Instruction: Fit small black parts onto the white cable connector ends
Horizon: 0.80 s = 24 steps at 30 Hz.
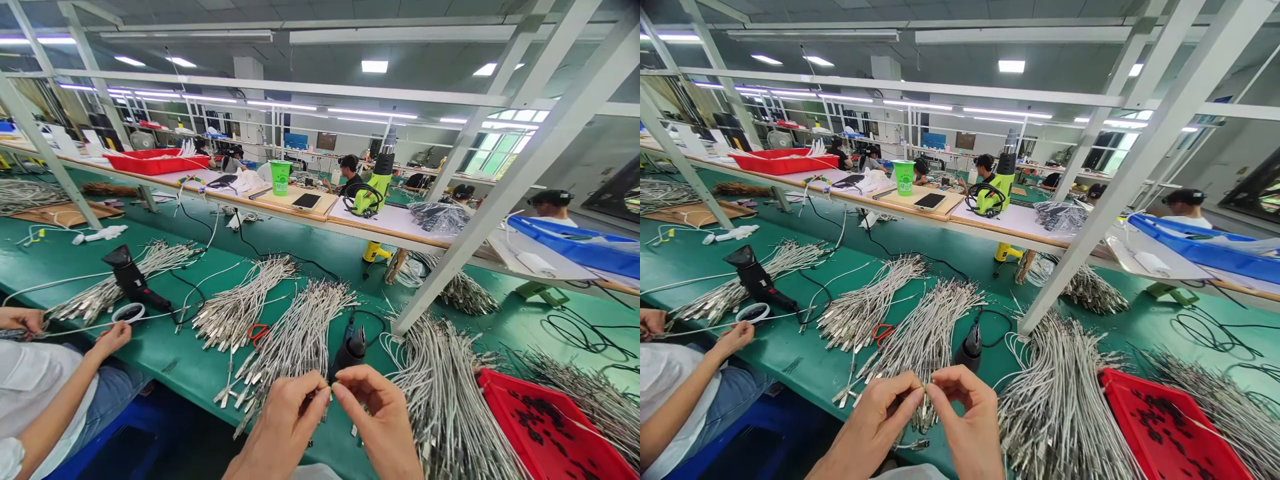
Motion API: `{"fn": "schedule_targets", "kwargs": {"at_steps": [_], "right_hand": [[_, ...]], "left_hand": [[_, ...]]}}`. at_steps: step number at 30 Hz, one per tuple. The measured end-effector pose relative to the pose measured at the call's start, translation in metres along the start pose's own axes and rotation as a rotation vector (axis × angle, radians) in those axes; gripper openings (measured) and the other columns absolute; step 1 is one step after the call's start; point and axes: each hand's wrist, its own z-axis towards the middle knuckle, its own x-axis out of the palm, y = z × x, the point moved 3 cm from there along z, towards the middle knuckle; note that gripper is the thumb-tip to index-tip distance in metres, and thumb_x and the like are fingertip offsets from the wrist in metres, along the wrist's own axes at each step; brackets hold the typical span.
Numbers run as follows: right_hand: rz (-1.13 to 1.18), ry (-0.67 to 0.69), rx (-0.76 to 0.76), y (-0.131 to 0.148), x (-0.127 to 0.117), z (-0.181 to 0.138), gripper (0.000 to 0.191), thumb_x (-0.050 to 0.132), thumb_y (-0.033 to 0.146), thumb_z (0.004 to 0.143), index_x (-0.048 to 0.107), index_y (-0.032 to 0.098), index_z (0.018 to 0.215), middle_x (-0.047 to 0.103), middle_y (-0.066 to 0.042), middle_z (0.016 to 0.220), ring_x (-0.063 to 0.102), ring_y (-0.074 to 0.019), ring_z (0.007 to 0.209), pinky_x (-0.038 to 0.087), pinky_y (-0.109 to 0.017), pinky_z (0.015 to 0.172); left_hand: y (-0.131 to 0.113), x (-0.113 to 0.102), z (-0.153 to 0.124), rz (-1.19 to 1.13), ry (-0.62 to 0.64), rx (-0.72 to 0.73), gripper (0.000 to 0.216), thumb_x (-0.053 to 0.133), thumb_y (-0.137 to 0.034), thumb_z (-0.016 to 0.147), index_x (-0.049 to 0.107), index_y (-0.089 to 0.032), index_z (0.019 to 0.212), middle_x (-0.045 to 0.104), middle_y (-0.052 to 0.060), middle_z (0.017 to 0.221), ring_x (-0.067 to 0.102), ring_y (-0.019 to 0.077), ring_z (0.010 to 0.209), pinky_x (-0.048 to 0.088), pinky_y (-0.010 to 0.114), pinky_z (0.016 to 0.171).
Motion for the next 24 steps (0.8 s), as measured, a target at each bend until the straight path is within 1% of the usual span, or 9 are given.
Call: {"fn": "schedule_targets", "kwargs": {"at_steps": [4,7,9,12,17,20,21,22,24], "right_hand": [[0.087,0.043,0.044,-0.003,0.003,-0.001,0.018,0.075,0.034,0.073,0.069,0.018,0.078,0.066,-0.003,0.071,0.061,-0.0159,0.065,0.052,-0.024,0.062],[0.113,0.066,0.060,-0.004,0.005,-0.002,0.018,0.074,0.034,0.074,0.068,0.018,0.078,0.067,-0.004,0.074,0.063,-0.0178,0.068,0.054,-0.028,0.067],[0.068,0.064,0.044,-0.004,0.004,-0.002,0.017,0.074,0.033,0.074,0.069,0.018,0.078,0.068,-0.005,0.076,0.064,-0.0190,0.070,0.055,-0.030,0.069],[0.001,0.042,0.011,-0.003,0.004,-0.003,0.014,0.074,0.031,0.073,0.070,0.018,0.077,0.069,-0.006,0.076,0.064,-0.0189,0.071,0.054,-0.028,0.068],[0.052,0.011,-0.005,-0.003,0.001,-0.002,0.011,0.075,0.029,0.072,0.069,0.019,0.074,0.068,-0.003,0.070,0.062,-0.0152,0.063,0.053,-0.022,0.059],[0.055,-0.038,-0.014,-0.003,-0.012,0.002,0.012,0.076,0.029,0.071,0.069,0.019,0.073,0.068,-0.002,0.069,0.062,-0.0144,0.062,0.052,-0.021,0.058],[0.045,-0.070,-0.024,-0.002,-0.018,0.004,0.012,0.076,0.029,0.071,0.069,0.020,0.074,0.068,-0.002,0.070,0.062,-0.0141,0.063,0.051,-0.021,0.059],[0.035,-0.104,-0.035,-0.002,-0.025,0.006,0.013,0.077,0.029,0.070,0.069,0.020,0.075,0.068,-0.001,0.070,0.062,-0.0136,0.064,0.051,-0.020,0.060],[0.026,-0.147,-0.047,-0.001,-0.037,0.009,0.014,0.078,0.028,0.070,0.069,0.021,0.077,0.068,0.000,0.072,0.062,-0.0131,0.066,0.051,-0.020,0.061]], "left_hand": [[0.004,0.002,-0.004,0.008,-0.019,-0.011,0.033,0.033,-0.033,0.097,0.054,-0.020,0.074,0.055,-0.002,0.068,0.048,0.0137,0.066,0.036,0.023,0.064],[0.014,0.004,-0.009,-0.048,-0.064,-0.047,0.029,0.034,-0.035,0.097,0.060,-0.023,0.093,0.064,0.001,0.092,0.055,0.0167,0.088,0.042,0.025,0.081],[0.021,0.006,-0.012,-0.088,-0.048,-0.083,0.028,0.036,-0.036,0.096,0.059,-0.025,0.108,0.063,0.002,0.110,0.054,0.0180,0.104,0.041,0.028,0.093],[0.024,0.009,-0.014,-0.114,0.026,-0.121,0.031,0.036,-0.037,0.096,0.056,-0.027,0.117,0.058,0.003,0.122,0.050,0.0189,0.115,0.038,0.030,0.102],[0.013,0.006,-0.013,-0.165,0.163,-0.075,0.034,0.032,-0.036,0.098,0.047,-0.031,0.128,0.057,0.002,0.124,0.051,0.0171,0.115,0.040,0.030,0.100],[0.013,0.003,-0.012,-0.185,0.220,-0.038,0.040,0.036,-0.036,0.097,0.035,-0.035,0.137,0.052,0.000,0.130,0.047,0.0158,0.120,0.037,0.029,0.102],[0.015,0.003,-0.011,-0.172,0.224,-0.030,0.041,0.038,-0.036,0.097,0.034,-0.036,0.137,0.052,0.000,0.131,0.046,0.0160,0.121,0.035,0.029,0.104],[0.018,0.003,-0.010,-0.151,0.224,-0.024,0.039,0.040,-0.036,0.096,0.037,-0.036,0.136,0.053,-0.001,0.131,0.046,0.0164,0.121,0.034,0.030,0.104],[0.023,0.004,-0.008,-0.106,0.216,-0.006,0.030,0.039,-0.037,0.097,0.049,-0.033,0.125,0.058,-0.001,0.122,0.050,0.0171,0.114,0.036,0.029,0.099]]}}
